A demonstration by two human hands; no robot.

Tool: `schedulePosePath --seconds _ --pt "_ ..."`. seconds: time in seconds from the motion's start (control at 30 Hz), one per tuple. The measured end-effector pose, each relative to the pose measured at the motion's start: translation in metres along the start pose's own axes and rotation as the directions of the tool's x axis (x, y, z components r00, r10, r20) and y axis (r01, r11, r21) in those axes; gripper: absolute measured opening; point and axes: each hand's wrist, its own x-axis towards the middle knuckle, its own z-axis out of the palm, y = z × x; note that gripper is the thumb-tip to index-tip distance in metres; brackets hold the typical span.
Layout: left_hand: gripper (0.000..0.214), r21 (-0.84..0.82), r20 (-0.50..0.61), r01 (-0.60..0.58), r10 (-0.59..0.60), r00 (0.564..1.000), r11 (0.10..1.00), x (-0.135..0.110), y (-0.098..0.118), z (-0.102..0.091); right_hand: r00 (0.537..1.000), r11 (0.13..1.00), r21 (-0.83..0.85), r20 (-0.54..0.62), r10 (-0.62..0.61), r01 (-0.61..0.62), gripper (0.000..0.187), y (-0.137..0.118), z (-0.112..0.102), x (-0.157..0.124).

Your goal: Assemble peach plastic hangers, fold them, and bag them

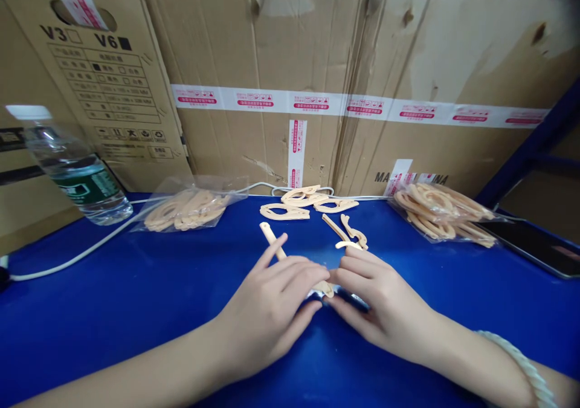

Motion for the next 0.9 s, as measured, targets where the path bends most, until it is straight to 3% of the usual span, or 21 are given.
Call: schedulePosePath --seconds 0.13,0.3,0.5,0.77,0.9 --pt "0.009 -0.072 0.062 0.082 -0.078 0.995 0.994 0.0 -0.002 0.005 0.999 0.999 -0.02 0.012 -0.038 0.038 0.017 -0.002 0.0 0.0" --pt "0.015 -0.052 0.14 0.058 -0.051 0.989 0.997 0.001 -0.003 0.004 0.999 1.0 0.014 0.045 -0.019 0.019 0.016 -0.003 0.0 0.0" --pt "0.018 -0.055 0.176 0.049 -0.038 0.984 0.997 -0.001 0.002 0.004 0.994 0.973 0.223 0.105 0.03 -0.053 0.013 -0.006 0.0 0.002" --pt "0.023 -0.133 0.029 -0.011 0.015 0.999 0.991 -0.001 0.006 0.004 0.988 0.88 0.455 0.126 0.089 -0.137 0.009 -0.01 -0.005 0.004" --pt "0.024 0.011 -0.048 -0.152 0.152 0.987 0.988 -0.002 0.006 0.002 0.963 0.794 0.546 0.125 0.238 -0.267 0.024 0.001 -0.003 0.004"
